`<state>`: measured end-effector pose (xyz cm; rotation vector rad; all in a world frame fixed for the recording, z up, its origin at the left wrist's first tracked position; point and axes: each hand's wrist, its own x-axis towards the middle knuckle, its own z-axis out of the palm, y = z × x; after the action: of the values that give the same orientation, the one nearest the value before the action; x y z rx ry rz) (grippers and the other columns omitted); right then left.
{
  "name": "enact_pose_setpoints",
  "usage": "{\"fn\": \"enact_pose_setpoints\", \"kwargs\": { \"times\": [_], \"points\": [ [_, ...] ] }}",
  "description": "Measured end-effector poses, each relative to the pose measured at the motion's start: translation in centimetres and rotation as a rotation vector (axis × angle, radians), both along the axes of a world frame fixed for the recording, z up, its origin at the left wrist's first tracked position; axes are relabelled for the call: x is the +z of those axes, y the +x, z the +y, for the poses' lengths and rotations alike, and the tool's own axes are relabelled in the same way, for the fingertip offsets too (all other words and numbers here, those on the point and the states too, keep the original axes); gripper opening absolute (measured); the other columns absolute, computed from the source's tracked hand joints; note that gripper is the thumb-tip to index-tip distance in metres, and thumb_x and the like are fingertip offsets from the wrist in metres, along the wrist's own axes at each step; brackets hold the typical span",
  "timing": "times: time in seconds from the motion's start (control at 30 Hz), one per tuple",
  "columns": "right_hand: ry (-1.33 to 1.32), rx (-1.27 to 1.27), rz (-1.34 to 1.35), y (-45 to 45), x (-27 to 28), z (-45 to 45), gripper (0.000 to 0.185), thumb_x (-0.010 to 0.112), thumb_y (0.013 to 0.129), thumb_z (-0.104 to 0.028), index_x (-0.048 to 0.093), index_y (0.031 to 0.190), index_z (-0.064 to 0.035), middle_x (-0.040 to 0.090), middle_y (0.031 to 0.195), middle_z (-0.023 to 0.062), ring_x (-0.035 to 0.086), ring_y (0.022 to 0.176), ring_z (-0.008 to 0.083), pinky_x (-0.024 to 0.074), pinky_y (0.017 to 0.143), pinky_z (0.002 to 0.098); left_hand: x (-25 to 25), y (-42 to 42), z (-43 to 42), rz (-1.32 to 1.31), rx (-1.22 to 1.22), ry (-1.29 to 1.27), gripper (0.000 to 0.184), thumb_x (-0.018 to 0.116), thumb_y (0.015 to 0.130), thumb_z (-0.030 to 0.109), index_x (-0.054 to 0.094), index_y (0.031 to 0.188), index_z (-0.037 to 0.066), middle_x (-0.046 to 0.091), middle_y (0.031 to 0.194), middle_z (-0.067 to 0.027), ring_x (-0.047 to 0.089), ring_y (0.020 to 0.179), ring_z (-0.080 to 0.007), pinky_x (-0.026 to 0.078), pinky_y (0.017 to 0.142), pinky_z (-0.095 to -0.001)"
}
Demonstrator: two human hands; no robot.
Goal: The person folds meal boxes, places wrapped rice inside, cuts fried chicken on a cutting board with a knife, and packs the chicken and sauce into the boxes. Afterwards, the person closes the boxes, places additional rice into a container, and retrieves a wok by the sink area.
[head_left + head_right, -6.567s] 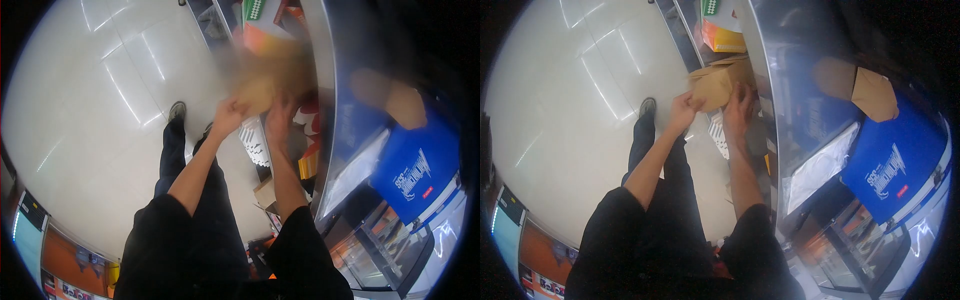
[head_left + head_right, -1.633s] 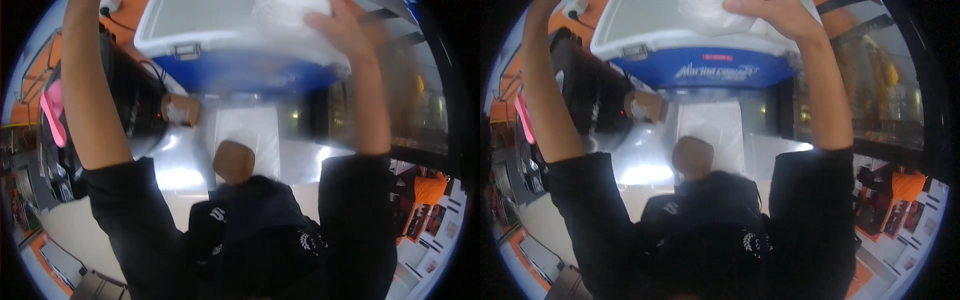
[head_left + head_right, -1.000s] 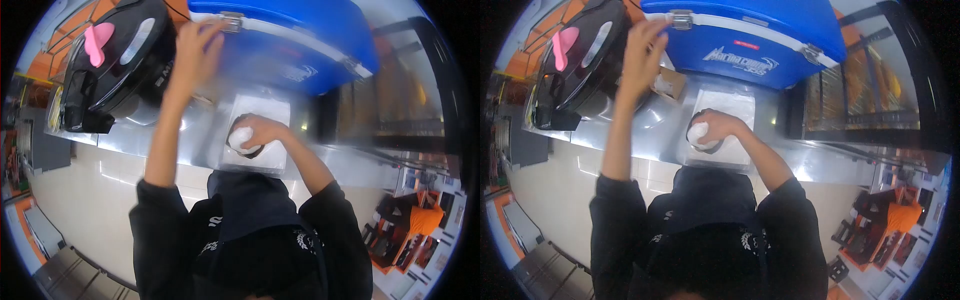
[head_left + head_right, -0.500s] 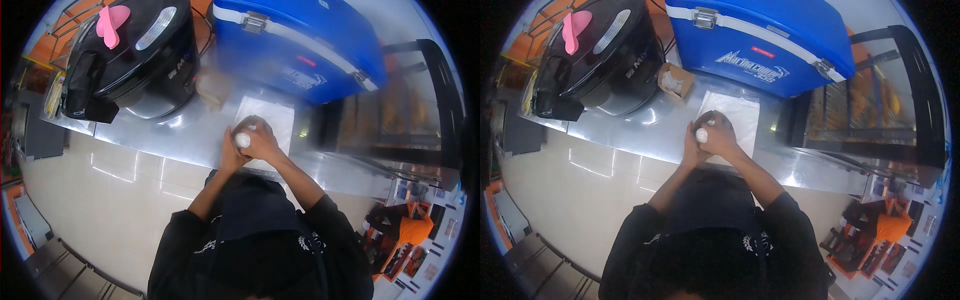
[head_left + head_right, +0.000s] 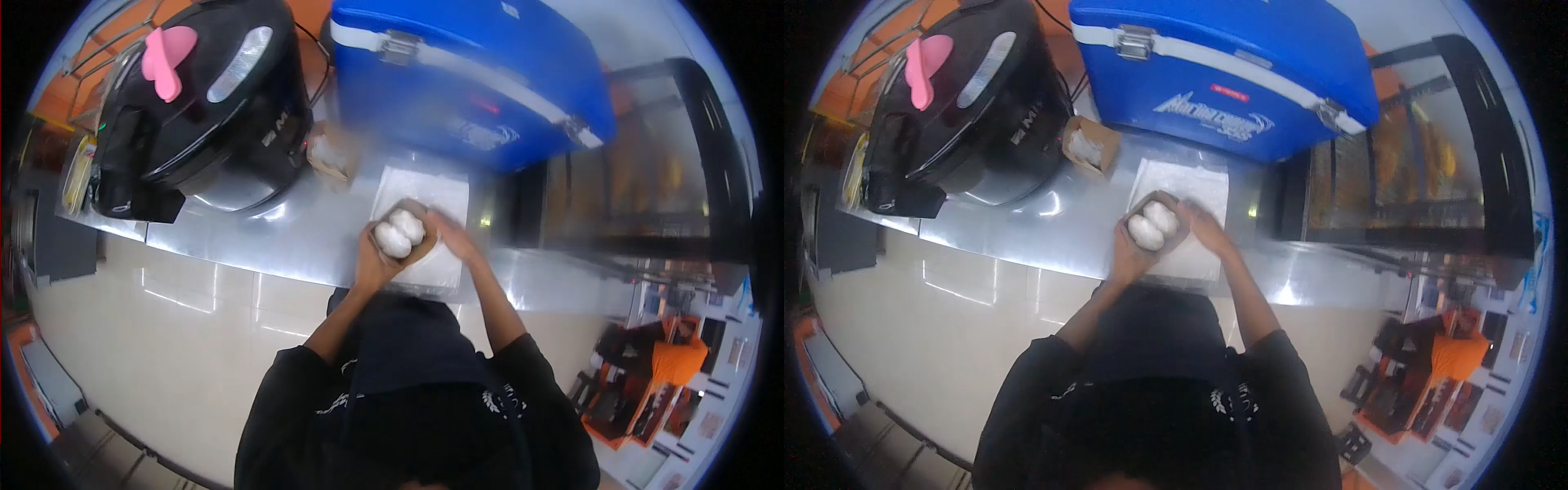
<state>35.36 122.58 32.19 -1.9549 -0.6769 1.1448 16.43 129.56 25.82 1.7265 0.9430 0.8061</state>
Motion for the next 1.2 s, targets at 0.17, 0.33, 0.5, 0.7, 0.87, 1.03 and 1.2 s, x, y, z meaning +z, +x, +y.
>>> {"fn": "enact_pose_setpoints", "kwargs": {
  "times": [0.17,0.33,0.5,0.7,0.87,1.03,1.2],
  "points": [
    [0.114,-0.002,0.495,-1.8,-1.2,-0.7,0.072,0.047,0.094,-0.056,0.036,0.144,-0.0059,0.044,0.138,0.0075,0.043,0.125,0.0208,0.0340,0.105,0.0399,-1.2,-0.5,0.5,-0.033,-0.020,0.003,0.086,0.089,0.058,0.035,0.044,0.122,-0.002,0.053,0.113,-0.0214,0.054,0.104,-0.0350,0.044,0.091,-0.0423],
    [0.408,0.129,0.813,-2.6,3.6,0.3,0.055,0.050,0.096,-0.026,0.034,0.143,-0.0024,0.043,0.142,0.0109,0.041,0.132,0.0258,0.0303,0.112,0.0446,-0.5,-1.0,-1.3,-0.386,-0.055,-0.260,0.113,0.089,0.053,0.014,0.019,0.140,0.001,0.043,0.132,-0.0183,0.042,0.126,-0.0281,0.033,0.109,-0.0369],
    [0.213,0.316,0.963,-7.3,3.4,3.0,0.066,0.052,0.091,-0.044,0.035,0.143,-0.0077,0.043,0.142,0.0100,0.043,0.130,0.0281,0.0339,0.108,0.0470,6.1,-8.4,-2.8,-0.317,0.167,-0.183,0.113,0.088,0.054,0.014,0.018,0.141,0.001,0.040,0.130,-0.0193,0.042,0.126,-0.0306,0.034,0.107,-0.0391],
    [-0.145,0.589,1.104,-18.5,-0.4,8.5,0.066,0.054,0.088,-0.045,0.037,0.142,-0.0113,0.045,0.139,0.0105,0.045,0.126,0.0311,0.0390,0.102,0.0509,2.0,-18.8,-5.0,-0.278,0.531,-0.137,0.115,0.090,0.053,0.015,0.017,0.142,0.004,0.032,0.133,-0.0193,0.042,0.125,-0.0339,0.037,0.106,-0.0418],
    [-0.251,0.784,1.128,-36.0,-1.9,15.2,0.066,0.055,0.086,-0.040,0.038,0.141,-0.0086,0.045,0.140,0.0110,0.044,0.127,0.0307,0.0327,0.107,0.0496,3.6,-33.9,-3.1,-0.394,0.712,-0.232,0.118,0.090,0.059,0.015,0.010,0.145,0.007,0.029,0.140,-0.0179,0.046,0.124,-0.0325,0.049,0.096,-0.0433],
    [-0.422,0.907,1.255,-53.9,1.0,22.4,0.066,0.057,0.085,-0.038,0.038,0.141,-0.0089,0.044,0.141,0.0100,0.042,0.130,0.0296,0.0300,0.109,0.0495,3.4,-50.6,1.2,-0.432,0.742,-0.234,0.125,0.091,0.061,0.016,0.000,0.147,0.013,0.034,0.139,-0.0284,0.048,0.125,-0.0368,0.048,0.097,-0.0471],
    [-0.363,1.034,1.302,-68.7,2.2,29.9,0.070,0.057,0.085,-0.044,0.036,0.143,-0.0110,0.044,0.142,0.0107,0.045,0.128,0.0296,0.0351,0.107,0.0494,9.2,-65.7,7.9,-0.651,0.740,-0.452,0.124,0.090,0.062,0.011,0.002,0.149,0.018,0.037,0.139,-0.0269,0.047,0.125,-0.0370,0.046,0.100,-0.0467]
  ]
}}
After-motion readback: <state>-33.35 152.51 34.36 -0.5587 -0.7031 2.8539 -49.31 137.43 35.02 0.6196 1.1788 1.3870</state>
